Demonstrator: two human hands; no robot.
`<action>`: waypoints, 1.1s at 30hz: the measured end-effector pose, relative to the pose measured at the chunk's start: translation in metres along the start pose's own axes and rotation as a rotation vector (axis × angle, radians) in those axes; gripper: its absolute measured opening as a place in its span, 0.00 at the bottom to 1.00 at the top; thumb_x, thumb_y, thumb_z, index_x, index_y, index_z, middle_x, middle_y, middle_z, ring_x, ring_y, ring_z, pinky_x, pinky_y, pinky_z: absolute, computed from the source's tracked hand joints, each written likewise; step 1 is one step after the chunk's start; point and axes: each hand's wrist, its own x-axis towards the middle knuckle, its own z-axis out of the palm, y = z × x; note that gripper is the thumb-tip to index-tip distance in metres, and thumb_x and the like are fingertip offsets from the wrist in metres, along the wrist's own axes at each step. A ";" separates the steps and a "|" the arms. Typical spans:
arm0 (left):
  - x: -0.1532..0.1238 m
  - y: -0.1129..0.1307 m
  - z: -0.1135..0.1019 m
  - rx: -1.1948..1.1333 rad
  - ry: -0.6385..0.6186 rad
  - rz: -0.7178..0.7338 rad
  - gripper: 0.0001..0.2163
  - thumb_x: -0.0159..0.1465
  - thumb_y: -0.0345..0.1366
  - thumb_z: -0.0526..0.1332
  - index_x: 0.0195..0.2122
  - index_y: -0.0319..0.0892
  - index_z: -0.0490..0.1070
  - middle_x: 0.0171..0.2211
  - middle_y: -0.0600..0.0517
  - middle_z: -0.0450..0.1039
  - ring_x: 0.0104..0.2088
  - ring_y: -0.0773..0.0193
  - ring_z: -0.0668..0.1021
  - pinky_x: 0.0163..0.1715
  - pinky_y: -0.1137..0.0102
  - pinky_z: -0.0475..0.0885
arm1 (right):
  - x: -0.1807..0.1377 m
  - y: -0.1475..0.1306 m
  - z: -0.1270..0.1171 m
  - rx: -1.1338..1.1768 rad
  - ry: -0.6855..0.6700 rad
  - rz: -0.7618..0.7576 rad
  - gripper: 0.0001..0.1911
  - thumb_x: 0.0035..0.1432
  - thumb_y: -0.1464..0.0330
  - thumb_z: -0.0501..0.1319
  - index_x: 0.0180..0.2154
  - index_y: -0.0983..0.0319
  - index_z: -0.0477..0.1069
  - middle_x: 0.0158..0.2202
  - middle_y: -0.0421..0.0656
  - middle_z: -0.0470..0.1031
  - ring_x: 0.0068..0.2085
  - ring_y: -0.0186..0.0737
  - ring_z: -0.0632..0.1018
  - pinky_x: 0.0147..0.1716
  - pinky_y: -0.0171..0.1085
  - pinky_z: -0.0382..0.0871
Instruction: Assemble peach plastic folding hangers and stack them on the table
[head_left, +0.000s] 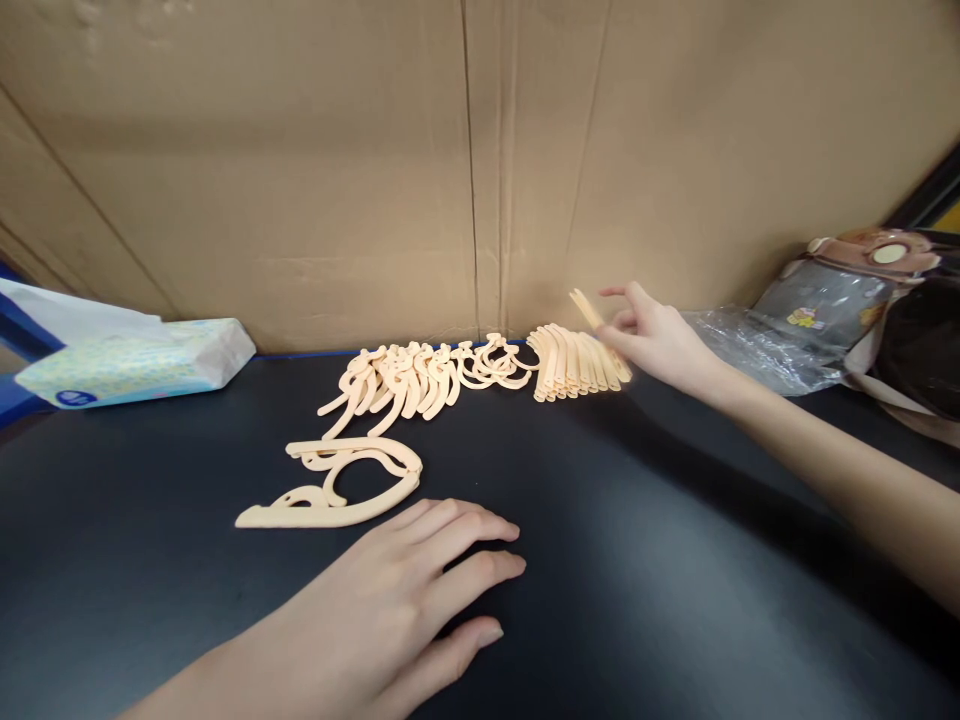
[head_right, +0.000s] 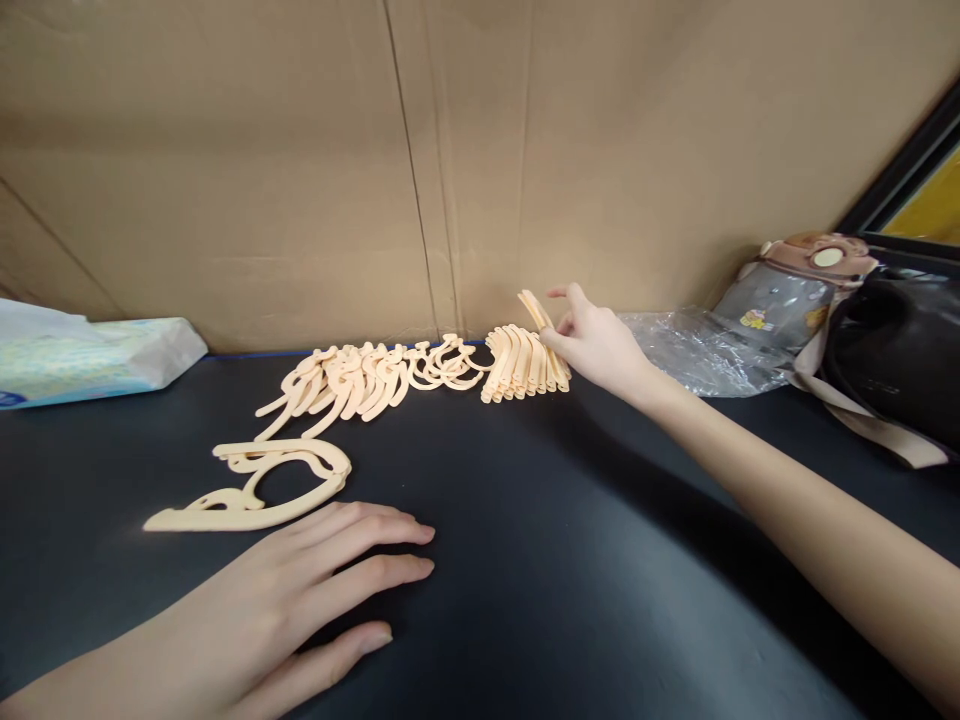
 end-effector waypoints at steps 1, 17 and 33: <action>0.000 0.000 0.002 0.000 0.016 -0.008 0.15 0.67 0.33 0.55 0.55 0.46 0.64 0.54 0.49 0.69 0.53 0.59 0.72 0.51 0.66 0.71 | -0.003 -0.007 -0.002 0.012 -0.010 -0.067 0.26 0.56 0.63 0.55 0.56 0.63 0.60 0.31 0.42 0.78 0.33 0.43 0.77 0.35 0.39 0.67; 0.031 -0.006 0.012 0.171 0.363 -0.225 0.18 0.66 0.37 0.56 0.56 0.41 0.57 0.51 0.45 0.68 0.52 0.53 0.69 0.49 0.59 0.67 | -0.088 -0.061 0.003 -0.073 -0.341 -0.737 0.25 0.59 0.72 0.55 0.58 0.61 0.56 0.39 0.45 0.76 0.37 0.40 0.76 0.34 0.37 0.68; 0.022 -0.003 0.013 0.057 0.201 -0.117 0.02 0.62 0.32 0.56 0.35 0.41 0.67 0.33 0.51 0.68 0.34 0.61 0.67 0.32 0.65 0.59 | -0.110 -0.070 0.009 -0.129 -0.349 -0.939 0.20 0.61 0.71 0.52 0.55 0.63 0.63 0.32 0.42 0.72 0.31 0.39 0.72 0.31 0.38 0.65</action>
